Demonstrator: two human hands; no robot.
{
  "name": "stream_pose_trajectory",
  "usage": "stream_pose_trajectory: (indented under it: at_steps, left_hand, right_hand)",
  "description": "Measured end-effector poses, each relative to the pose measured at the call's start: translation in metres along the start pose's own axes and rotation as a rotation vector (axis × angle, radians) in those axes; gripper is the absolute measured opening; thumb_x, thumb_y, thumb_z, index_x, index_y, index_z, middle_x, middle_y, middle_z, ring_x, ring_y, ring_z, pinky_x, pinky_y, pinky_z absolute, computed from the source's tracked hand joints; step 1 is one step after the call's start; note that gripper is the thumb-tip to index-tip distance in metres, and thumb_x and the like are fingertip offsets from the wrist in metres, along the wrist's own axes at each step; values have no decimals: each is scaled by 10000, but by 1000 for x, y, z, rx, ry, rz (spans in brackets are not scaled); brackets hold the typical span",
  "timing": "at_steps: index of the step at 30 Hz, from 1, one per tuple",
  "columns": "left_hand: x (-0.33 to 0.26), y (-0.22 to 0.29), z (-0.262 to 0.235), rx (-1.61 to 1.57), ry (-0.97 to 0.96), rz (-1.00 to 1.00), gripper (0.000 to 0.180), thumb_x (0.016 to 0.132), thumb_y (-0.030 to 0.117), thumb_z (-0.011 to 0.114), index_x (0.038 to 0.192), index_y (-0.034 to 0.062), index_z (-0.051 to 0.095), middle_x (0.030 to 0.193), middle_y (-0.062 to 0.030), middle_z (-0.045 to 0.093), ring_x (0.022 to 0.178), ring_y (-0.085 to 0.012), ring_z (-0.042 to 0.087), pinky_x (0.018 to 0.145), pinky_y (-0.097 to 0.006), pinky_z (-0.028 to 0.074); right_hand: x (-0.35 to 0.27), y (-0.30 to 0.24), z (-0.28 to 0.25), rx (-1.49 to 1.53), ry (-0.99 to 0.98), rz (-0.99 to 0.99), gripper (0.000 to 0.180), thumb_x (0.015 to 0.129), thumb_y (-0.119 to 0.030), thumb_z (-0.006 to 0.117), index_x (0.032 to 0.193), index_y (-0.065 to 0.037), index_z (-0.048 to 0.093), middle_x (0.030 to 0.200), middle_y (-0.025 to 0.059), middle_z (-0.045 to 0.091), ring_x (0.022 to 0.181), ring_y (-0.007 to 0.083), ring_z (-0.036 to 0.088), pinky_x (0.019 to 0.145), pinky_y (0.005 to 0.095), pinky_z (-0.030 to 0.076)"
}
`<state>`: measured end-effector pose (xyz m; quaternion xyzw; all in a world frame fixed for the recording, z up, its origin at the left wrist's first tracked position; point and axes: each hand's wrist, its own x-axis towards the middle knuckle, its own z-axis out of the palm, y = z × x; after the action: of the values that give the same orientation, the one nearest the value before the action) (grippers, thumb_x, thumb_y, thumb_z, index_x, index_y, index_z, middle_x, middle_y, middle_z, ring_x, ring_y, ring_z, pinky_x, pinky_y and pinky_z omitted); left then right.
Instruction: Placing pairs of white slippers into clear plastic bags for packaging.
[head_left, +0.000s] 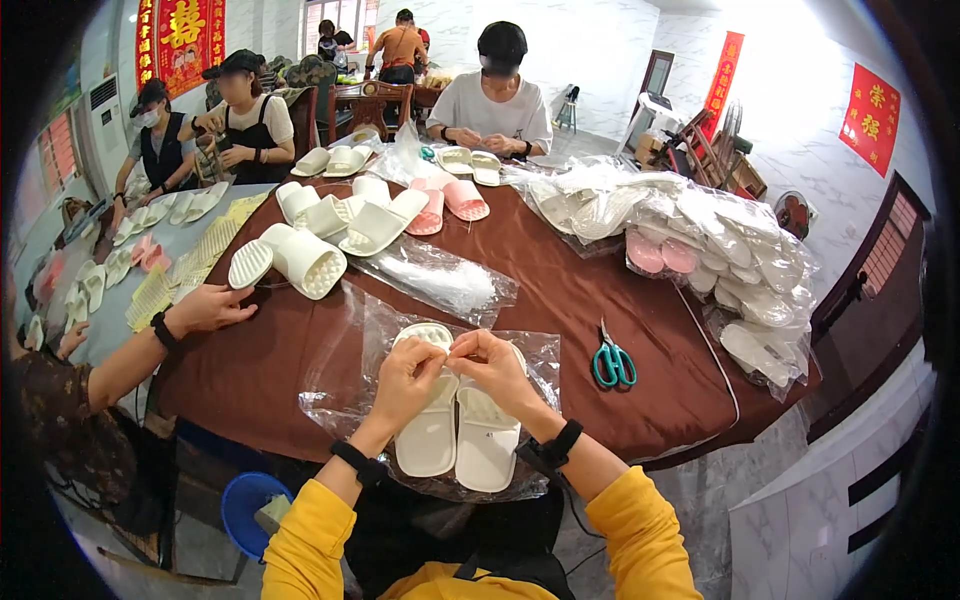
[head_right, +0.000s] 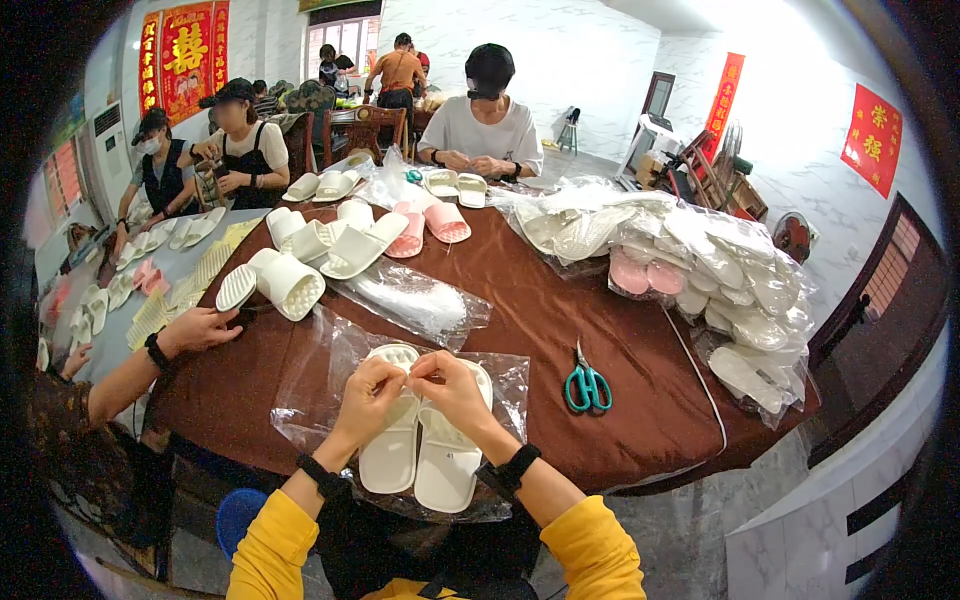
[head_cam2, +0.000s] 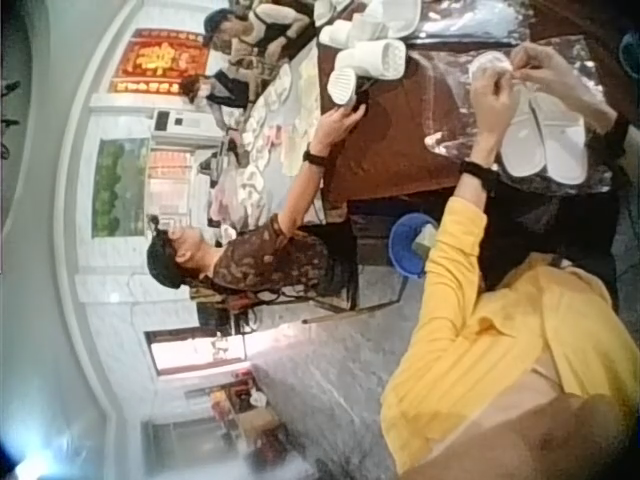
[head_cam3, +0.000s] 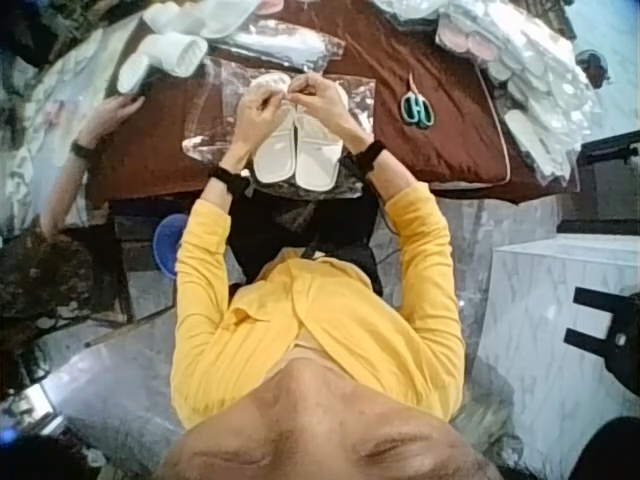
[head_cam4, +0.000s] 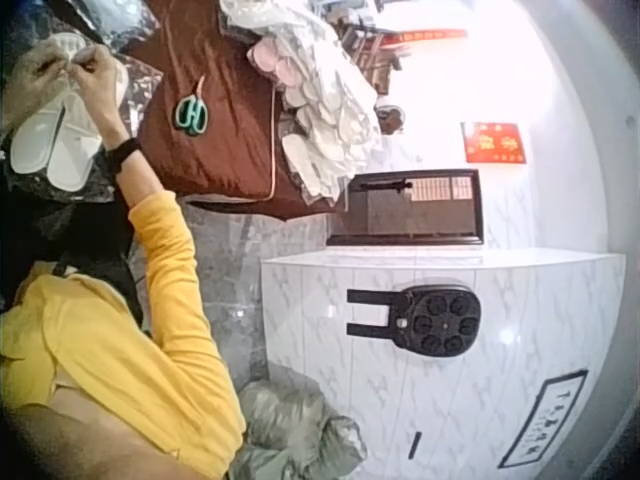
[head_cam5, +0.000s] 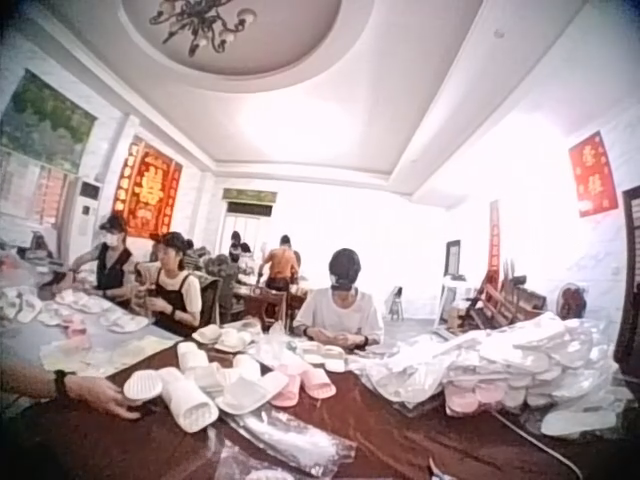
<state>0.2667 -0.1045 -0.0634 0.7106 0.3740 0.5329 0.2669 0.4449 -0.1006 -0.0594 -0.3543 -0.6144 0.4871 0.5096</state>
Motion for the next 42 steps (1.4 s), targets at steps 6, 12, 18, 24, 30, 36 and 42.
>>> stream_pose_trajectory:
  at_steps: [6,12,18,24,30,36,42]
  left_hand:
    - [0,2,-1,40,-26,10,37,829,32,659,866,32,663,792,-85,577,747,-224,552,641,-334,434]
    - [0,-3,-3,21,-34,40,35,822,11,656,853,18,640,792,-90,578,755,-236,553,665,-341,438]
    - [0,-3,-1,-54,-20,-87,31,849,27,638,828,8,624,773,-73,571,726,-188,530,654,-318,425]
    - [0,-2,0,-21,-3,-79,48,852,39,640,817,10,623,761,-73,565,691,-187,517,634,-315,418]
    - [2,0,4,54,4,-4,52,853,32,638,821,3,609,750,-83,562,674,-183,524,629,-310,425]
    - [-7,-15,-7,-103,66,-201,116,930,62,569,826,18,596,695,25,516,651,-65,460,583,-251,377]
    - [1,-14,-6,-430,134,-335,134,978,100,551,867,60,614,746,60,514,679,-35,432,621,-204,361]
  right_hand:
    - [-1,-4,3,-87,34,4,103,814,6,722,877,22,641,1045,79,627,915,124,620,813,259,524]
    - [1,-1,5,-97,21,-23,104,816,2,724,879,29,645,1027,71,634,908,130,632,813,255,530]
    - [-4,-6,7,-67,27,-3,136,859,0,685,976,36,626,1007,68,642,926,129,636,818,252,531]
    - [-1,2,5,-42,45,-49,135,879,-5,662,1001,36,621,993,72,643,900,128,634,800,255,528]
    - [-4,-5,6,-292,48,-82,163,886,-27,661,1038,21,626,1084,61,629,990,118,606,857,267,520]
    - [-15,-30,2,-307,199,-176,193,904,-73,632,1082,3,635,1071,111,636,1003,212,611,841,313,504]
    - [-67,2,-56,-561,370,-140,248,958,-104,536,1173,14,575,1126,190,605,1079,332,564,947,391,439]
